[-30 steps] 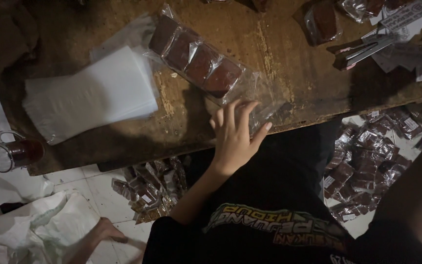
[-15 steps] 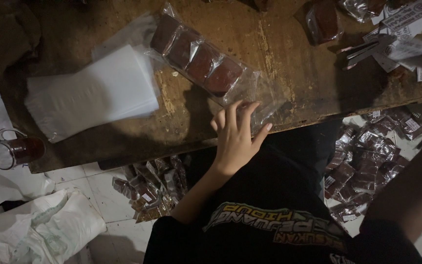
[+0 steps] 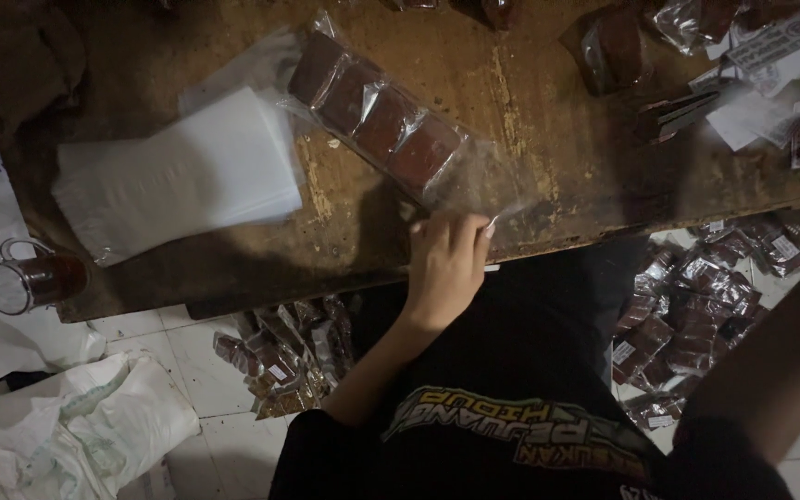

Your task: Packaging individually wrapped baked goods into larger bags, adding labels, and stapling them shut.

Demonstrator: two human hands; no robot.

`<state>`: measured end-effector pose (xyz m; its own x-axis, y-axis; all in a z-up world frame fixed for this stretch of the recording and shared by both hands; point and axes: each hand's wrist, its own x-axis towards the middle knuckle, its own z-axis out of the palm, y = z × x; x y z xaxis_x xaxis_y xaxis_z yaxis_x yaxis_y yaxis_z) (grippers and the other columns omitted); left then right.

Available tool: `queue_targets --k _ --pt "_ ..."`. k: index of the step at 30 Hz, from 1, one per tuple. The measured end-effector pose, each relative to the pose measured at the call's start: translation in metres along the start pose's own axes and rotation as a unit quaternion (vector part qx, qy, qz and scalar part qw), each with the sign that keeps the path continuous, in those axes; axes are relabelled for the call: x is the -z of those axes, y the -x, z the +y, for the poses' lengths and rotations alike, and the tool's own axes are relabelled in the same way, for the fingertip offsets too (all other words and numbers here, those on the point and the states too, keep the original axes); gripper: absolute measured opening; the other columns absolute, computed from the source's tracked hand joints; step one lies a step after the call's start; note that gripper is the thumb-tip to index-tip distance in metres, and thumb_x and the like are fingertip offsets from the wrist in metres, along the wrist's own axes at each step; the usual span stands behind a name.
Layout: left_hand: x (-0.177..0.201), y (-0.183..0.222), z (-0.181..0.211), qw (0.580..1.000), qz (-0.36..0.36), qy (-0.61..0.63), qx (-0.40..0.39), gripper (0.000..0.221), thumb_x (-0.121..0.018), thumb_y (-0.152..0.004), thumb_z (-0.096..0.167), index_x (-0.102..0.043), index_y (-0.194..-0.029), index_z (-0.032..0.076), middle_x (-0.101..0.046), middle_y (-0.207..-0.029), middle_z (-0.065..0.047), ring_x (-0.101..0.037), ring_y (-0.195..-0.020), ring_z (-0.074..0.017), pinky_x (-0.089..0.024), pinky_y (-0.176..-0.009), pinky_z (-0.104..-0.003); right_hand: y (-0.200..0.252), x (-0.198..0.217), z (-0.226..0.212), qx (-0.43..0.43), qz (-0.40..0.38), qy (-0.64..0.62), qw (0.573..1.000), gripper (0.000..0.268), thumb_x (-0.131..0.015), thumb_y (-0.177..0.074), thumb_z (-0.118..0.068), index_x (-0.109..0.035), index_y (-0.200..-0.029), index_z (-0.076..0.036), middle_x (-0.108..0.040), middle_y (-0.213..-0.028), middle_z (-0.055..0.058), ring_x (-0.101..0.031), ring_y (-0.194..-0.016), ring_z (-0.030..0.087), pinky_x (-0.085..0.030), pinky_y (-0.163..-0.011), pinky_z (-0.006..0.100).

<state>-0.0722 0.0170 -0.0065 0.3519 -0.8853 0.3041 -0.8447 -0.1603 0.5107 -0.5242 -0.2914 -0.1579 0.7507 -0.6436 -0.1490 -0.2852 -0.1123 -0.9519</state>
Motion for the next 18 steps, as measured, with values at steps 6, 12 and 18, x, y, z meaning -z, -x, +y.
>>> queue_targets --k 6,12,18 --pt "0.01 -0.011 0.026 0.996 0.015 0.033 -0.08 0.008 -0.061 -0.102 0.011 -0.054 -0.099 0.009 -0.057 -0.098 -0.011 -0.056 -0.09 -0.0281 -0.048 -0.081 -0.039 -0.075 -0.249 -0.271 -0.117 0.051 0.099 0.987 0.01 -0.065 -0.101 -0.004 -0.071 -0.109 -0.002 -0.075 -0.113 0.015 -0.075 -0.096 0.026 -0.064 -0.075 0.031" --pt "-0.002 -0.007 0.049 0.965 -0.025 0.24 -0.107 0.004 -0.052 -0.099 -0.005 -0.053 -0.095 -0.006 -0.058 -0.09 -0.025 -0.057 -0.08 -0.0386 -0.047 -0.073 -0.046 -0.066 -0.302 -0.23 -0.168 0.208 -0.252 0.93 0.026 -0.07 -0.08 -0.001 -0.074 -0.103 -0.013 -0.072 -0.093 -0.003 -0.063 -0.082 0.006 -0.052 -0.072 0.02" --pt "0.0 -0.008 0.045 0.993 -0.014 0.039 -0.113 0.014 -0.066 -0.101 0.017 -0.057 -0.094 0.01 -0.055 -0.092 -0.009 -0.058 -0.081 -0.023 -0.048 -0.073 -0.034 -0.009 -0.22 -0.234 -0.071 0.168 0.262 0.948 0.014 -0.077 -0.107 -0.007 -0.077 -0.113 0.006 -0.075 -0.1 0.019 -0.068 -0.078 0.025 -0.05 -0.064 0.036"
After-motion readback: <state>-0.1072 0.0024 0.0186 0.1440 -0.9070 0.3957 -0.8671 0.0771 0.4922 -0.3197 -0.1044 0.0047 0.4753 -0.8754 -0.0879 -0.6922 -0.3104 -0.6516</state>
